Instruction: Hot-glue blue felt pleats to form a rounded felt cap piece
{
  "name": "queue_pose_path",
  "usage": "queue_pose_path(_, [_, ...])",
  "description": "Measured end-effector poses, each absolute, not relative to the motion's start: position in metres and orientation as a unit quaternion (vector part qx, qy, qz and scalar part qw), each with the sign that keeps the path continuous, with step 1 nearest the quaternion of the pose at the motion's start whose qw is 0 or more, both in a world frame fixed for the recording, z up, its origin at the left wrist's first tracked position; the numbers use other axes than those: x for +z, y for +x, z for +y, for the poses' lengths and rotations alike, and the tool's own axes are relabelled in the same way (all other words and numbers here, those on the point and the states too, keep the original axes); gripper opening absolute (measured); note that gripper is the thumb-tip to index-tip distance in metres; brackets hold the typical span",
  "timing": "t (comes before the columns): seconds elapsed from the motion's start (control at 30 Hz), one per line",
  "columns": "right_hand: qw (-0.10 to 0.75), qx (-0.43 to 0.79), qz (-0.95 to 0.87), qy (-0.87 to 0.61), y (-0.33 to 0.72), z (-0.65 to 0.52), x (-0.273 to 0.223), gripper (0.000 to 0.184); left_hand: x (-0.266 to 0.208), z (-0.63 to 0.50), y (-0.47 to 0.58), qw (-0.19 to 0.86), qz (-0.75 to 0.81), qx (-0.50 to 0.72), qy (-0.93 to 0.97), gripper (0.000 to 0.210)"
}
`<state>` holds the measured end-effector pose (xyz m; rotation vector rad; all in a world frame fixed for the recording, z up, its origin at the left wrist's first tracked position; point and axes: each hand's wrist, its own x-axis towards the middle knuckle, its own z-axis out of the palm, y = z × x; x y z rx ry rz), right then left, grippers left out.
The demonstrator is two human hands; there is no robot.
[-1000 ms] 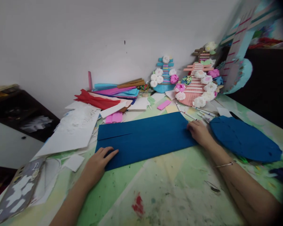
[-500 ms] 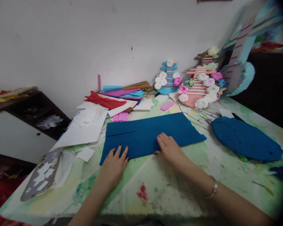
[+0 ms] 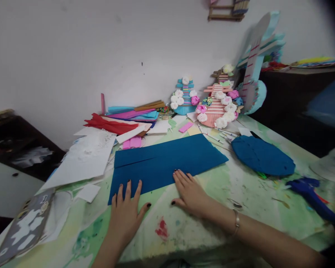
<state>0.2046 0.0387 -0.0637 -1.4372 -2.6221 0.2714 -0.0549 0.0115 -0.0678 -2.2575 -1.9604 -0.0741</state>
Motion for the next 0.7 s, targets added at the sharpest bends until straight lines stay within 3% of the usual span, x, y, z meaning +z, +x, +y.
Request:
queue_pose_path(0.23, [0.072,-0.024,-0.791,-0.607,0.34,0.044,-0.082,0.076,-0.076,-0.004,-0.063,0.1,-0.663,0.002,-0.742,0.073])
queue_pose_path(0.4, [0.057,-0.041,-0.765,-0.64,0.393,0.043,-0.082,0.065,-0.077,-0.014,-0.074,0.115,-0.678,0.036,-0.725,0.083])
queue_pose_path(0.57, [0.065,-0.054,-0.76,-0.645,0.356,0.048,-0.071,0.068,-0.053,0.0,-0.049,0.101,-0.679,0.068,-0.724,0.065])
queue_pose_path(0.7, [0.074,-0.032,-0.824,-0.562,0.273,0.047,-0.061,0.062,-0.034,0.028,0.006,0.031,-0.538,0.02,-0.842,0.055])
